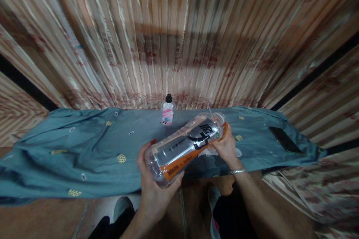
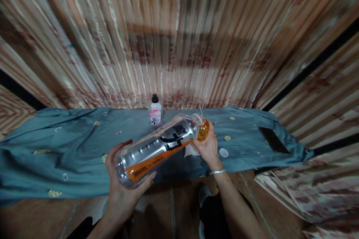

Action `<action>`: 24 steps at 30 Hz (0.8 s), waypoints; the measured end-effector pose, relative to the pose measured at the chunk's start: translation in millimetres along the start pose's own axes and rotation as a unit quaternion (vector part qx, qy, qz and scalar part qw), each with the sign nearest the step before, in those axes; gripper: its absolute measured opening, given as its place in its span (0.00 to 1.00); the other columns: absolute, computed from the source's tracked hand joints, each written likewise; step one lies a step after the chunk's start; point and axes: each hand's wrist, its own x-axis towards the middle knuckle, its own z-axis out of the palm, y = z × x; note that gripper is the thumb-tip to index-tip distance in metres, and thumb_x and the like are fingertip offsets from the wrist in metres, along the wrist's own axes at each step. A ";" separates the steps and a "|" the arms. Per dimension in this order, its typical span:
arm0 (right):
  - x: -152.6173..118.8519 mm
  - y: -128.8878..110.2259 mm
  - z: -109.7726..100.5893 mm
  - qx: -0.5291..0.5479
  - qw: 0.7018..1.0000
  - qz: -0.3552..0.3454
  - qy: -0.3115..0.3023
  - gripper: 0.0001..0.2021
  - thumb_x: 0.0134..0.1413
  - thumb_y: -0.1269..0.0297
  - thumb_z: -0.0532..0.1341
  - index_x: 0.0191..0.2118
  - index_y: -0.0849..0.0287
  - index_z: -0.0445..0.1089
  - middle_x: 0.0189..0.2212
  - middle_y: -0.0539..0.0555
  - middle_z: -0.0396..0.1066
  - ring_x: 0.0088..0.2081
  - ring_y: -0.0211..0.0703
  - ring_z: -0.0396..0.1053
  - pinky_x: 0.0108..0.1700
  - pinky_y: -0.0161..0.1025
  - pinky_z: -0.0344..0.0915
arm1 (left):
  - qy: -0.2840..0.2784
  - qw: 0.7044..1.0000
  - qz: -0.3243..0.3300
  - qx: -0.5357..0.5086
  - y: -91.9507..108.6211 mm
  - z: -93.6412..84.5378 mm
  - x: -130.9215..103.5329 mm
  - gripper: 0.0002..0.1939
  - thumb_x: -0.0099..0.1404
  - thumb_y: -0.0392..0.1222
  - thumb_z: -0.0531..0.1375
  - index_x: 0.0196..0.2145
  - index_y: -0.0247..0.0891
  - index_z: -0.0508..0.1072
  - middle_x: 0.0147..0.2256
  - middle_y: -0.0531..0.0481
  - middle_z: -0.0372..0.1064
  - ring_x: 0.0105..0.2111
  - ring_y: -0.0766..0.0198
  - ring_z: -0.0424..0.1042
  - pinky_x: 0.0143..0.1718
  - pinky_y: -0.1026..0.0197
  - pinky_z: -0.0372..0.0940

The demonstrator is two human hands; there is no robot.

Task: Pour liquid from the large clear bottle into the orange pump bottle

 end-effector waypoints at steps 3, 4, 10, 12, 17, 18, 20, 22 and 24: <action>-0.5 -0.8 0.4 -0.001 1.000 -0.001 0.003 0.46 0.37 0.54 0.67 0.64 0.64 0.58 0.53 0.66 0.75 0.51 0.63 0.76 0.52 0.56 0.74 | 0.005 1.000 -0.001 0.004 -0.9 -0.5 -0.2 0.46 0.49 0.43 0.74 0.62 0.46 0.57 0.56 0.42 0.63 0.47 0.57 0.75 0.44 0.58 0.74; -0.7 -0.7 0.6 -0.001 1.000 -0.002 0.005 0.46 0.37 0.54 0.67 0.64 0.64 0.58 0.53 0.66 0.75 0.51 0.63 0.76 0.51 0.56 0.74 | 0.005 1.000 0.001 0.005 -0.9 -0.6 -0.2 0.47 0.49 0.43 0.74 0.62 0.46 0.57 0.56 0.42 0.63 0.47 0.57 0.75 0.44 0.58 0.74; -1.9 1.1 2.0 -0.010 1.000 -0.016 0.011 0.44 0.39 0.55 0.66 0.65 0.61 0.58 0.52 0.64 0.75 0.48 0.61 0.77 0.49 0.53 0.75 | 0.006 1.000 -0.007 -0.005 0.5 -0.5 -0.3 0.46 0.50 0.43 0.73 0.62 0.46 0.57 0.57 0.42 0.63 0.48 0.57 0.75 0.45 0.57 0.74; -1.9 1.0 2.1 -0.010 1.000 -0.014 0.008 0.44 0.39 0.56 0.66 0.65 0.61 0.58 0.52 0.64 0.75 0.48 0.60 0.78 0.48 0.53 0.75 | 0.004 1.000 -0.009 -0.008 0.7 -0.7 -0.5 0.46 0.50 0.43 0.73 0.62 0.46 0.57 0.57 0.43 0.63 0.47 0.57 0.75 0.45 0.57 0.74; -1.8 -1.0 2.1 -0.007 1.000 0.001 0.003 0.46 0.38 0.53 0.67 0.65 0.62 0.57 0.53 0.65 0.75 0.49 0.63 0.77 0.50 0.55 0.75 | -0.002 1.000 -0.008 0.001 -0.6 -3.0 -0.6 0.46 0.50 0.42 0.73 0.62 0.47 0.56 0.57 0.43 0.63 0.48 0.57 0.75 0.46 0.56 0.74; -1.9 -1.2 2.2 -0.006 1.000 0.000 0.002 0.46 0.38 0.52 0.67 0.65 0.63 0.57 0.53 0.66 0.75 0.50 0.63 0.77 0.50 0.54 0.75 | -0.003 1.000 -0.008 0.003 -1.0 -3.2 -0.5 0.47 0.50 0.43 0.74 0.62 0.47 0.56 0.57 0.43 0.63 0.48 0.57 0.75 0.46 0.56 0.74; -1.9 -1.4 2.3 -0.001 1.000 -0.006 0.005 0.45 0.39 0.51 0.68 0.64 0.62 0.58 0.53 0.65 0.75 0.51 0.62 0.76 0.50 0.54 0.74 | -0.002 1.000 -0.007 0.003 -1.7 -3.0 -0.6 0.47 0.50 0.43 0.74 0.62 0.46 0.56 0.57 0.42 0.63 0.48 0.57 0.75 0.47 0.56 0.74; -1.8 -1.2 2.6 0.001 1.000 -0.010 0.009 0.44 0.39 0.51 0.67 0.64 0.61 0.58 0.54 0.65 0.75 0.52 0.62 0.76 0.51 0.54 0.73 | 0.002 1.000 -0.004 0.000 -2.2 -2.3 -0.7 0.47 0.50 0.43 0.74 0.62 0.46 0.56 0.57 0.42 0.63 0.48 0.56 0.75 0.46 0.56 0.74; -1.7 -0.4 2.9 0.000 1.000 -0.008 0.011 0.45 0.39 0.50 0.68 0.64 0.61 0.58 0.53 0.65 0.75 0.52 0.62 0.76 0.52 0.54 0.73 | 0.009 1.000 -0.004 -0.002 -2.5 -1.6 -0.9 0.47 0.49 0.44 0.74 0.62 0.46 0.57 0.57 0.42 0.63 0.48 0.55 0.75 0.46 0.56 0.74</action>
